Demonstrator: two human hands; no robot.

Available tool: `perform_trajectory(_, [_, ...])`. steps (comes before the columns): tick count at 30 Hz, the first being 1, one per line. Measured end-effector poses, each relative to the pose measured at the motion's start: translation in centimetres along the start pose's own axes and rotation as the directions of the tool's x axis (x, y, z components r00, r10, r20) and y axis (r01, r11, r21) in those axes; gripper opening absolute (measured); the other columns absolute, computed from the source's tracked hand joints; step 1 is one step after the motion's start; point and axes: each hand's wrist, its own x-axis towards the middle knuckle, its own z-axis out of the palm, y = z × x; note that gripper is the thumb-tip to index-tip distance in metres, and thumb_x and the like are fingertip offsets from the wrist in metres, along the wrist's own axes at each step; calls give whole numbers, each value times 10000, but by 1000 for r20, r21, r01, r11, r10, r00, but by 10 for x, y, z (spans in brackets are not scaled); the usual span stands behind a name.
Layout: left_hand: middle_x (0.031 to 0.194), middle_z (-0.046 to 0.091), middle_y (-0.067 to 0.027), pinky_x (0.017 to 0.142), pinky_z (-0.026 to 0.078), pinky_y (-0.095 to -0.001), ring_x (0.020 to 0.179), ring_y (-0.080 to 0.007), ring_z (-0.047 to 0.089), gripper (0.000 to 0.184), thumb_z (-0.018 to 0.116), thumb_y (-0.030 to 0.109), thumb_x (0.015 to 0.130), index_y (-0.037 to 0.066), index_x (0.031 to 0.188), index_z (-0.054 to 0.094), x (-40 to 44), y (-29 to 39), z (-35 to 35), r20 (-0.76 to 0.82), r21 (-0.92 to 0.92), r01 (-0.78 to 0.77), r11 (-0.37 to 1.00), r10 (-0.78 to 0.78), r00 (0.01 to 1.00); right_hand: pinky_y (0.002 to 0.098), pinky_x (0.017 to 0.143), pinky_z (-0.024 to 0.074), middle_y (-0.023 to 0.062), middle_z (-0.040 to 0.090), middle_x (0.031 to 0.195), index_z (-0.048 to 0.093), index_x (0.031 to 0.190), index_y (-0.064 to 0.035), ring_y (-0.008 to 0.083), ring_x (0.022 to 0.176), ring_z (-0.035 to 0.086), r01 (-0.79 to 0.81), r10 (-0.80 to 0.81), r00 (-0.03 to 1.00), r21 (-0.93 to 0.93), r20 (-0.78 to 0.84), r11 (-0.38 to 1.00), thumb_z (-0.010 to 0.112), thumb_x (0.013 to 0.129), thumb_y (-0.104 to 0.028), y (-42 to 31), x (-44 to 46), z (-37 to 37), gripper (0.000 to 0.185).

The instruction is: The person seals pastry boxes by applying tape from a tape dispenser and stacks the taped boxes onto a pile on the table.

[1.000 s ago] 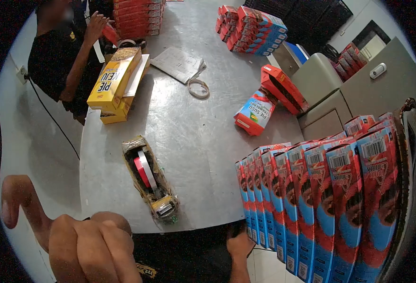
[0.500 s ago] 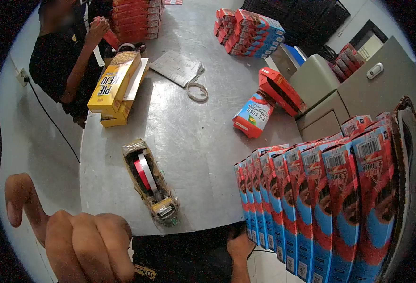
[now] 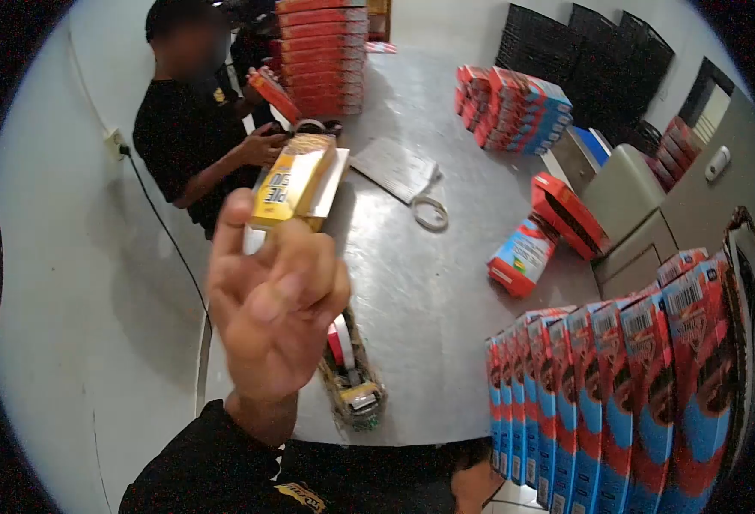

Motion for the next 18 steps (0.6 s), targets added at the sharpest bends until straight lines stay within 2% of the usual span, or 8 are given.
perform_trajectory(2, [831, 445, -16, 571, 409, -268, 661, -91, 405, 523, 603, 64, 901, 102, 1355, 345, 3, -5, -5, 15, 6, -4, 1000, 4, 1000, 557, 1156, 305, 271, 581, 1396, 570, 1383, -1, 455, 1343, 482, -113, 118, 990, -69, 74, 991, 650, 895, -343, -6, -1, -6, 602])
perform_trajectory(3, [847, 456, -20, 579, 417, -269, 667, -87, 410, 526, 605, 70, 910, 99, 1363, 338, 3, -6, -5, 7, -20, 10, 1000, -9, 1000, 550, 1186, 268, 267, 554, 1440, 557, 1407, -4, 437, 1384, 453, -191, 196, 958, -42, 209, 981, 636, 907, -342, -17, 4, -21, 609])
perform_trajectory(7, [895, 490, -29, 602, 433, -267, 688, -76, 423, 536, 612, 90, 938, 92, 1386, 319, 4, -9, -8, 21, -50, 25, 998, -24, 999, 552, 1182, 274, 264, 560, 1434, 566, 1402, -12, 440, 1374, 462, -154, 178, 967, -141, 181, 978, 623, 916, -337, -10, 2, -14, 588])
perform_trajectory(9, [898, 494, -29, 605, 432, -265, 691, -75, 424, 538, 615, 92, 941, 92, 1389, 318, 4, -9, -7, 15, -51, 27, 998, -26, 1000, 556, 1164, 291, 256, 570, 1424, 592, 1381, -35, 443, 1359, 473, -218, 261, 918, -170, 300, 961, 629, 914, -321, -15, 5, -22, 550])
perform_trajectory(10, [903, 499, -29, 607, 432, -264, 693, -72, 423, 539, 621, 95, 944, 94, 1390, 319, 3, -10, -6, 11, -55, 25, 998, -24, 1000, 556, 1164, 291, 256, 570, 1424, 592, 1381, -35, 443, 1359, 473, -217, 260, 918, -169, 300, 961, 629, 914, -321, -9, 3, -13, 550])
perform_trajectory(12, [907, 503, -30, 609, 432, -263, 694, -70, 422, 540, 627, 98, 946, 97, 1390, 319, 3, -10, -7, 6, -60, 22, 998, -21, 1000, 562, 1144, 307, 245, 587, 1402, 602, 1373, -63, 443, 1341, 486, -160, 184, 970, -153, 158, 975, 638, 909, -304, 3, -1, 4, 524])
perform_trajectory(15, [914, 509, -31, 608, 436, -263, 700, -65, 434, 546, 634, 92, 949, 106, 1395, 320, 3, -11, -10, 24, -45, 18, 999, -17, 1000, 566, 1130, 320, 238, 602, 1374, 588, 1383, -77, 440, 1312, 508, -111, 117, 991, -90, 62, 990, 641, 909, -293, 4, -4, 6, 524])
perform_trajectory(18, [918, 515, -34, 608, 443, -266, 710, -63, 451, 548, 636, 83, 951, 123, 1400, 323, 4, -10, -12, 44, -42, 20, 999, -18, 999, 569, 1129, 321, 237, 606, 1364, 576, 1394, -77, 442, 1295, 518, -67, 69, 998, -86, 14, 994, 633, 916, -296, 13, -4, 18, 528])
